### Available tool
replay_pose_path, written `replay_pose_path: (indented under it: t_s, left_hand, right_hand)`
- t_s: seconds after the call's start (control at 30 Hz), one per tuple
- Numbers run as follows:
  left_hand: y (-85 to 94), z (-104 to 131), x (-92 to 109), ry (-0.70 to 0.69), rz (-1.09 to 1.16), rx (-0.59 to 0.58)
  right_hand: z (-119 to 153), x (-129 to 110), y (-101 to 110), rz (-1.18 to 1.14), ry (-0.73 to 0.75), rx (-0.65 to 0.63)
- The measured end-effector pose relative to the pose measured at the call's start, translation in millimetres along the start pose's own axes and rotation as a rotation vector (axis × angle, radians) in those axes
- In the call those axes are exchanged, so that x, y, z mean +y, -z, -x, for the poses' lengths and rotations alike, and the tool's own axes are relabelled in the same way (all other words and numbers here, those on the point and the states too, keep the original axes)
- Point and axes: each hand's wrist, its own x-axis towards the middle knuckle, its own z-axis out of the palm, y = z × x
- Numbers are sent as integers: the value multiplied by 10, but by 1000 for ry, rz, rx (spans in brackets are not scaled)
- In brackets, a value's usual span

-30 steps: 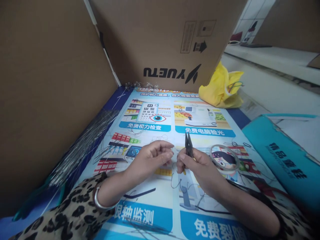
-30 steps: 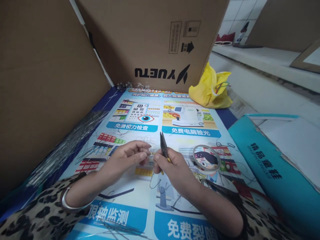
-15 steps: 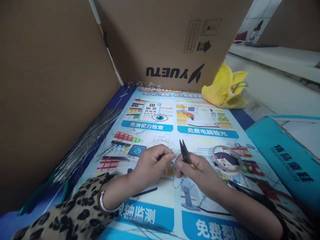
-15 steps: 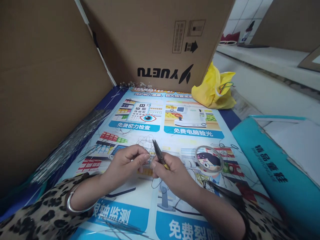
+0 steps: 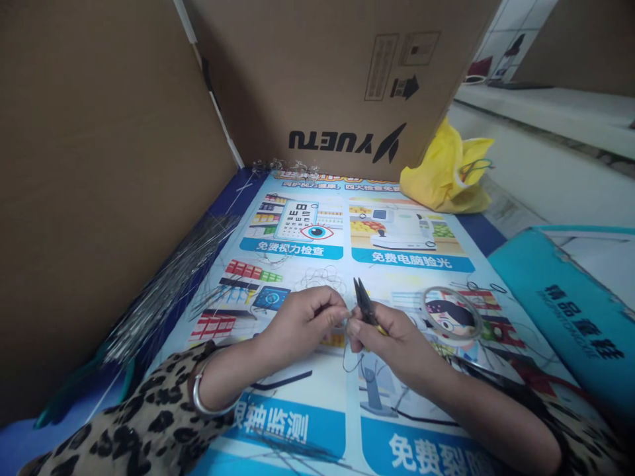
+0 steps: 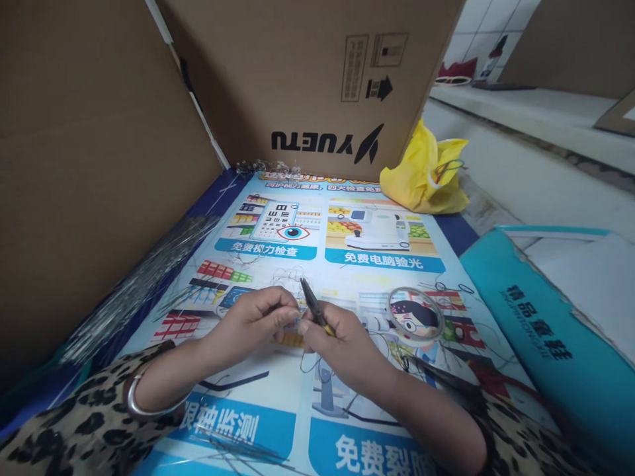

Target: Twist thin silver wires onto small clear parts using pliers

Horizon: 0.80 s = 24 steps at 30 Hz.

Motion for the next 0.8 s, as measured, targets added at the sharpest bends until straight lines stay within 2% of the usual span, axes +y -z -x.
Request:
replay_pose_path:
  t_s: [0.07,0.2,0.3,0.43,0.57,0.8]
  left_hand:
    - [26,-7,6,-6,6,18]
    - [90,-30,21,-23,49,184]
    - [131,-52,21,-25,91,257]
    - [134,-58,12,-2,108,275]
    - [104,-38,-10,-44,95,289]
    - [85,-34,-42,-115,-52,313]
  right_hand:
    - [-1,4,9,-23,10,-16]
    - [6,20,12,-118,24,-75]
    - [15,34,-11,-159,-5,-128]
    - [32,48,-43,-164,-5,-177]
    - [44,53,-58,-174,-47,-199]
    - [33,50,-80,-208,-71,-213]
